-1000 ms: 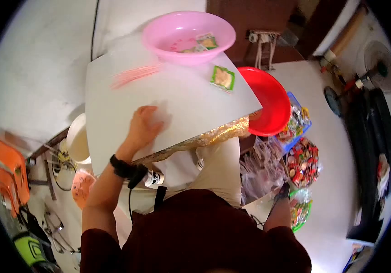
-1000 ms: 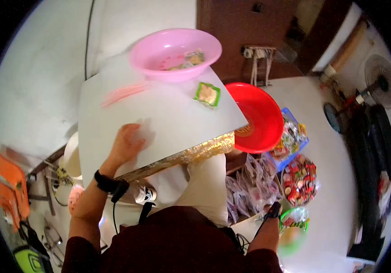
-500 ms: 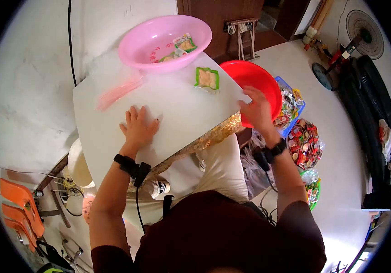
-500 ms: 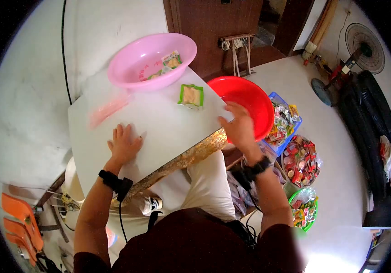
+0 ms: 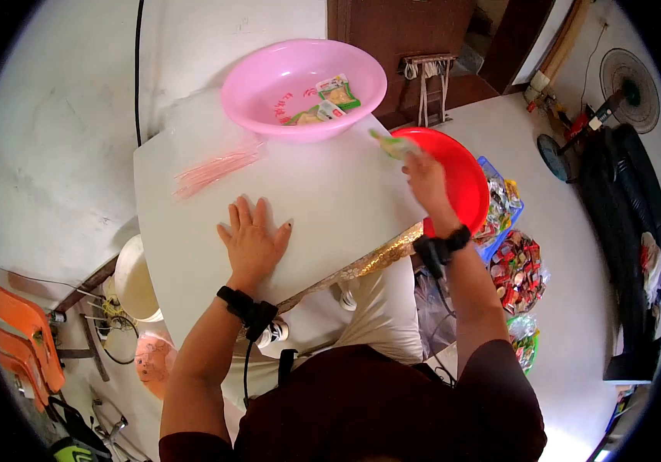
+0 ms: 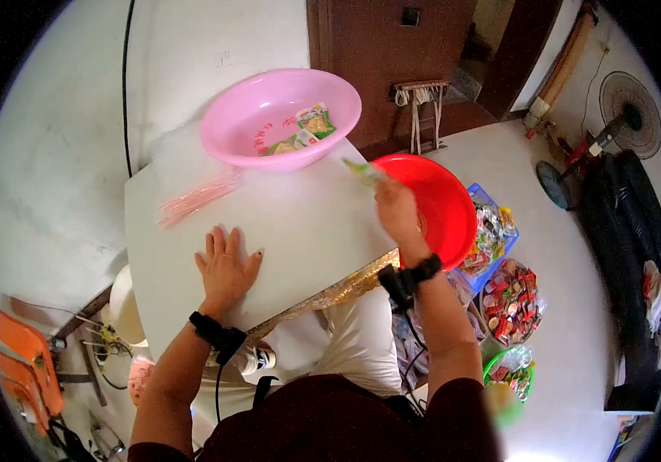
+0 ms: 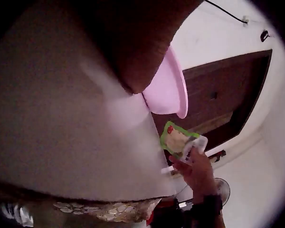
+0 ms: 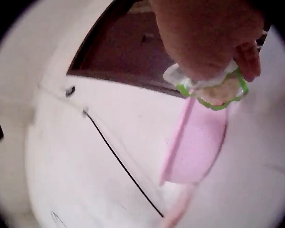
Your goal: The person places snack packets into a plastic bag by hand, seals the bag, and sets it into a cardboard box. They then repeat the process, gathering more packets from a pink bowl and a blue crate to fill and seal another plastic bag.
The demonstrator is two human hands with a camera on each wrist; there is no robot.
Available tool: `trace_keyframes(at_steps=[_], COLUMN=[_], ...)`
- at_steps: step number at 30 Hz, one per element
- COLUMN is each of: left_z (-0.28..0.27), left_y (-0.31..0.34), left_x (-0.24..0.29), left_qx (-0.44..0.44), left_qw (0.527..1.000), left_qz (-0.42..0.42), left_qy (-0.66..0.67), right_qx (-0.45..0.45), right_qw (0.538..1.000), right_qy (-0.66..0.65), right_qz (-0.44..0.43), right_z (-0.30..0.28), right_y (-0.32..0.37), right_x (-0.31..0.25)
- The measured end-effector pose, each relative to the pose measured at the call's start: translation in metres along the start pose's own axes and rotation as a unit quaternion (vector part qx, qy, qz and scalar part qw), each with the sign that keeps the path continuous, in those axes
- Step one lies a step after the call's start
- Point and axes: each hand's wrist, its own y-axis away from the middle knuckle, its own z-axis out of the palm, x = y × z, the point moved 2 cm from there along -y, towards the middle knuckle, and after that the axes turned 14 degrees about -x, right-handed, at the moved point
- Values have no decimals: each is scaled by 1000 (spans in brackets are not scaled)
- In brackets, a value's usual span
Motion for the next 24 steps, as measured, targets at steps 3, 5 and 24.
trace_keyframes(at_steps=[3,5,24], left_z=[7,6,23], left_y=[-1,0,-13], left_x=[-2,-2,-8], left_qx=[26,35,-8], left_qw=[1000,999,993], left_qz=[11,14,-14], left_qy=[-4,-4,-120], right_qx=[71,112,-319], right_qw=[966,963,887], right_qy=[-235,-243,327], right_qz=[80,-2,61], right_z=[-35,-44,-79], right_y=[-1,-10,160], right_x=[-9,-34,57])
